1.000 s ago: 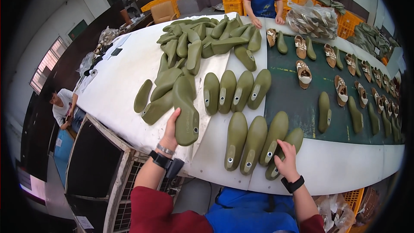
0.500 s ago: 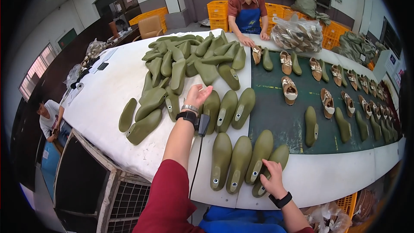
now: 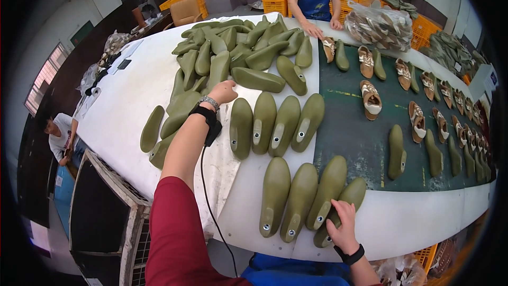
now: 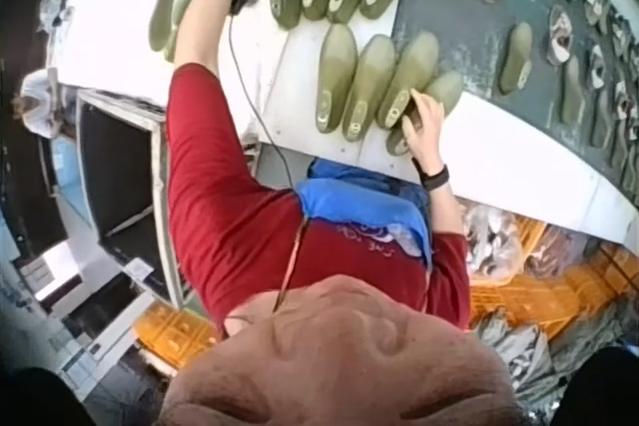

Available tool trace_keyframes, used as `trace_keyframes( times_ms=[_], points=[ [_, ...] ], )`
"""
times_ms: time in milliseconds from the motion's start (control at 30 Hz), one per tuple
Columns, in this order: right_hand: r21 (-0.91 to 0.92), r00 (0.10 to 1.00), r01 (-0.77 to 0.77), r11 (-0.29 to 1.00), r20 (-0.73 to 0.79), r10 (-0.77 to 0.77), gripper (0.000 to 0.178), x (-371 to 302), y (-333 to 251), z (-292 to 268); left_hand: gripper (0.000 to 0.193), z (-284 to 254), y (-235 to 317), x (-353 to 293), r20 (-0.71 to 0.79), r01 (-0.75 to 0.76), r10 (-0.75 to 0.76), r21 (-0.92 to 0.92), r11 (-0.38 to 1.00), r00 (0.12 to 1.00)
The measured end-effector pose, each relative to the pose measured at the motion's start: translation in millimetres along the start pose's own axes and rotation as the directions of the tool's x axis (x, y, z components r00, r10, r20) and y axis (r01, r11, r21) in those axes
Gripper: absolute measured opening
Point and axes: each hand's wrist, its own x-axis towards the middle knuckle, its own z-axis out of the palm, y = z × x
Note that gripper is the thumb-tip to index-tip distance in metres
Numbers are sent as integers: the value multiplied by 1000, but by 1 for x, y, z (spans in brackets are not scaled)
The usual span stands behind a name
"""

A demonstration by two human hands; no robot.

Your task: Sorting shoe lasts and footwear components on a factory assembly line.

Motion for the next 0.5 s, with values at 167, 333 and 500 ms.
trace_keyframes(
  times_ms=[167,333,500],
  points=[
    [-14,999,-26,1000,33,26,58,1,0,0,38,21,29,62,8,-286,300,328,900,954],
    [4,997,-37,999,73,37,56,2,-9,-3,47,90,107,128,104,-295,291,587,754,951],
    [19,996,-38,999,87,36,54,5,-10,-1,57,144,69,167,284,-217,28,661,718,958]
  ],
)
